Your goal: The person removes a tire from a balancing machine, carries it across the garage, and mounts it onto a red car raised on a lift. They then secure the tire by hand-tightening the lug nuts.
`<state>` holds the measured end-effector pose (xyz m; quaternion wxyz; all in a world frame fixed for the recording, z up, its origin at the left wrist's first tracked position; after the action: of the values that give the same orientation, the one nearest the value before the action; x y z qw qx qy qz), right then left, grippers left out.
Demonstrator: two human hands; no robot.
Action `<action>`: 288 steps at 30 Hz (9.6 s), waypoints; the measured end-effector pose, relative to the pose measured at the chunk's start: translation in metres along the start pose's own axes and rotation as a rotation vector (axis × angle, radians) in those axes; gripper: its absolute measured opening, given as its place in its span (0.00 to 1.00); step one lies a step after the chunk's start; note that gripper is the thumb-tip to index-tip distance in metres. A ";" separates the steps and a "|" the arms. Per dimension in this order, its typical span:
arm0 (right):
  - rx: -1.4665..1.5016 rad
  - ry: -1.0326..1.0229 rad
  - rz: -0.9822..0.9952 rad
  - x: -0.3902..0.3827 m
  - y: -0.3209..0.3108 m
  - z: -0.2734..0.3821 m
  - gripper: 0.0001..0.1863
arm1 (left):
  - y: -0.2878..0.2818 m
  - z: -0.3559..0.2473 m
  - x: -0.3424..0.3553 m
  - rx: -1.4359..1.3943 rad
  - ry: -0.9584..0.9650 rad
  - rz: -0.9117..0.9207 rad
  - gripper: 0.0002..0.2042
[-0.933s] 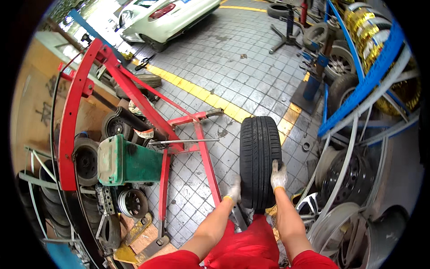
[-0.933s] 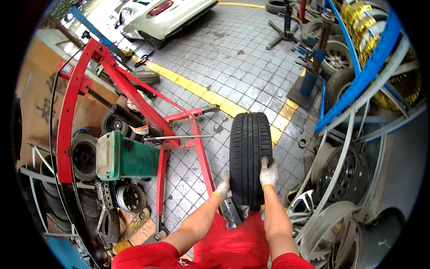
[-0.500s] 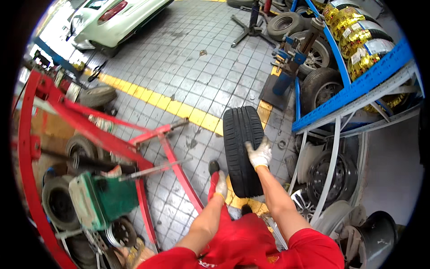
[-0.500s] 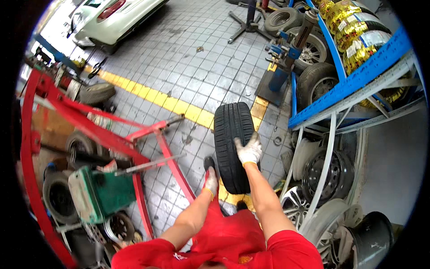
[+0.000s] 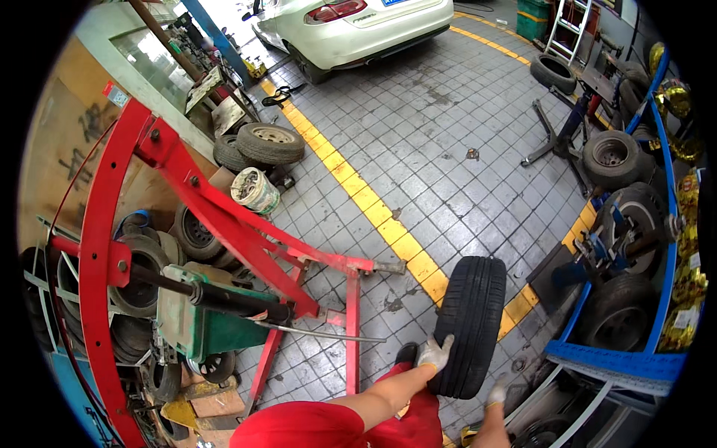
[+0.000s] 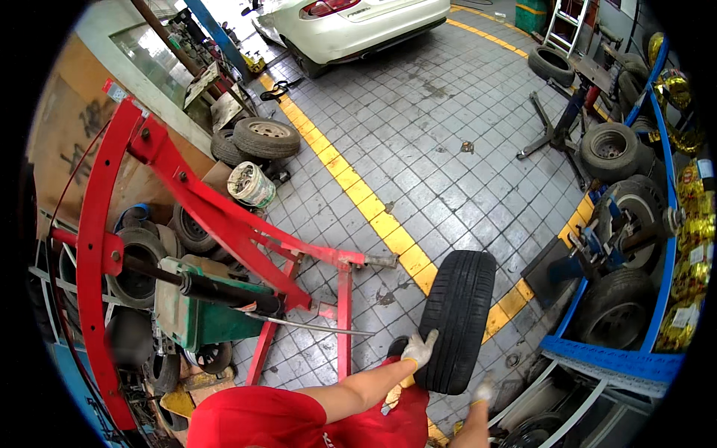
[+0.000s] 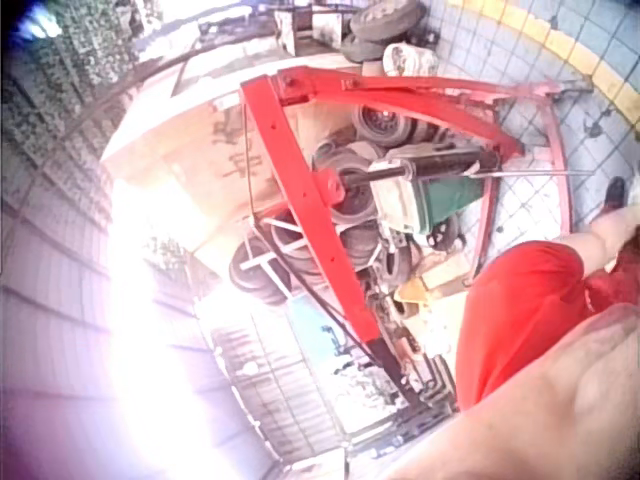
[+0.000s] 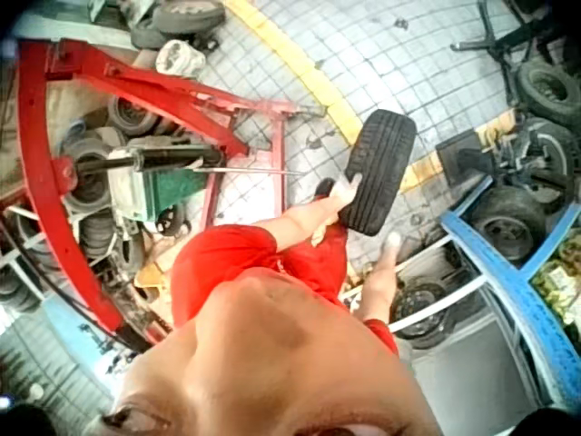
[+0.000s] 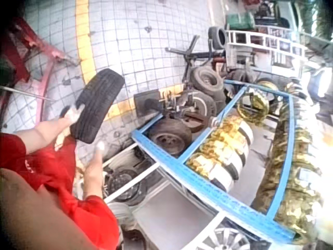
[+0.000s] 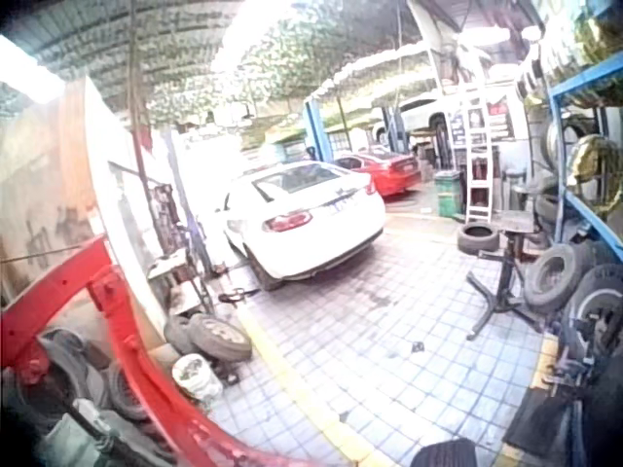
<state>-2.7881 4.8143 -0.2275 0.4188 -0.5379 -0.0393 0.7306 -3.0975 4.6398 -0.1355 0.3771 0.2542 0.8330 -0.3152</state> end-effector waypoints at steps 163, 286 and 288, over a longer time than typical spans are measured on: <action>-0.491 0.041 -0.393 2.142 0.120 4.192 0.47 | -0.873 -3.514 2.466 -0.087 -0.135 -0.389 0.24; -0.616 -0.003 -0.169 2.233 0.241 4.604 0.51 | -0.482 -4.152 2.951 0.387 0.432 0.662 0.34; -0.563 -0.103 -0.329 2.234 0.238 4.581 0.51 | -0.503 -4.118 2.991 0.338 0.055 0.521 0.37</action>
<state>-6.8326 7.9226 -0.1141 0.3635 -0.5813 -0.3471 0.6398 -7.1107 7.8094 -0.1971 0.3750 0.5266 0.6854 -0.3351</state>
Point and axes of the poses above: each hand's wrist, its own x-axis towards the middle knuckle, its own y-axis out of the palm, z = x × y, the point moved 7 cm from there along x, towards the middle knuckle, and after that the axes turned 8 degrees about -x, right-handed, at the moved point
